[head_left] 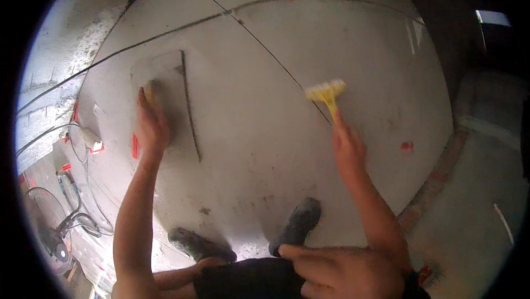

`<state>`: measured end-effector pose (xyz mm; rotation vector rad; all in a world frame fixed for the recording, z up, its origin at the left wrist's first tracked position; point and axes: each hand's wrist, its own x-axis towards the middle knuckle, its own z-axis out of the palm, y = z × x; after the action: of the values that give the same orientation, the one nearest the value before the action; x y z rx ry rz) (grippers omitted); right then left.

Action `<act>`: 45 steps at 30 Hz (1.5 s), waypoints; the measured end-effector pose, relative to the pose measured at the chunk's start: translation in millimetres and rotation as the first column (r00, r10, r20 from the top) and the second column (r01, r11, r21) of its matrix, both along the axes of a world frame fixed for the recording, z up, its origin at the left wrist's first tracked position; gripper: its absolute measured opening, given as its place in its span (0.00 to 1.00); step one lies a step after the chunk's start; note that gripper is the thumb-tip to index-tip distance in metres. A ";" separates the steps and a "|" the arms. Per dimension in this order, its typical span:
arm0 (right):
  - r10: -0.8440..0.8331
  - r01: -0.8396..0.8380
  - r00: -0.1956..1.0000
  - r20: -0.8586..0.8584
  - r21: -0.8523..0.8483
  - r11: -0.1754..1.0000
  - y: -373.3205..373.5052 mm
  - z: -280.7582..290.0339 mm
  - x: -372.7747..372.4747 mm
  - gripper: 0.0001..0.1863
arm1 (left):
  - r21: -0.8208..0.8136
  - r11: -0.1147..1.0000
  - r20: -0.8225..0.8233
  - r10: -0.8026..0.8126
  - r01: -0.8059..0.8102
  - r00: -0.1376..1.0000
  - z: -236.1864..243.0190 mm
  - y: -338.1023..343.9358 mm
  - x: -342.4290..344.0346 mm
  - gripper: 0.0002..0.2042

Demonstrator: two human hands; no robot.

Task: The person applies grout to the gaps between floor tiles using a float and clears the grout lines using a scraper while moving across the floor.

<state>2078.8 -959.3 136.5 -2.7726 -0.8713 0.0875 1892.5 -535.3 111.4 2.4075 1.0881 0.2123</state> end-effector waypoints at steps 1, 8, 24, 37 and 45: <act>0.018 -0.018 0.999 0.035 0.000 1.000 17.0 1.0 9.3 0.32 | 0.000 1.000 0.012 0.003 -0.003 1.000 -1.2 1.5 -0.1 0.28; 0.017 -0.019 0.998 0.068 0.019 1.000 -4.5 16.4 -6.9 0.32 | 0.125 0.992 -0.009 -0.011 0.012 1.000 -11.3 3.9 -1.8 0.29; -0.010 0.011 1.000 0.027 -0.032 0.999 24.4 15.4 -5.4 0.30 | 0.072 0.997 0.059 0.030 -0.034 0.998 -16.0 14.7 -11.2 0.29; 0.019 -0.007 0.994 0.105 -0.115 0.993 26.6 15.9 5.9 0.29 | 0.067 0.998 0.060 -0.020 0.016 0.998 -14.9 3.3 -1.9 0.29; -0.004 0.010 0.999 0.037 -0.172 0.985 25.1 15.5 -2.0 0.30 | 0.074 0.997 -0.004 0.002 -0.001 1.000 -2.2 -5.5 3.2 0.28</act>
<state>2076.9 -934.3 152.0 -2.9463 -0.9024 0.1168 1895.7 -540.8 109.2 2.4736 1.1017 0.2531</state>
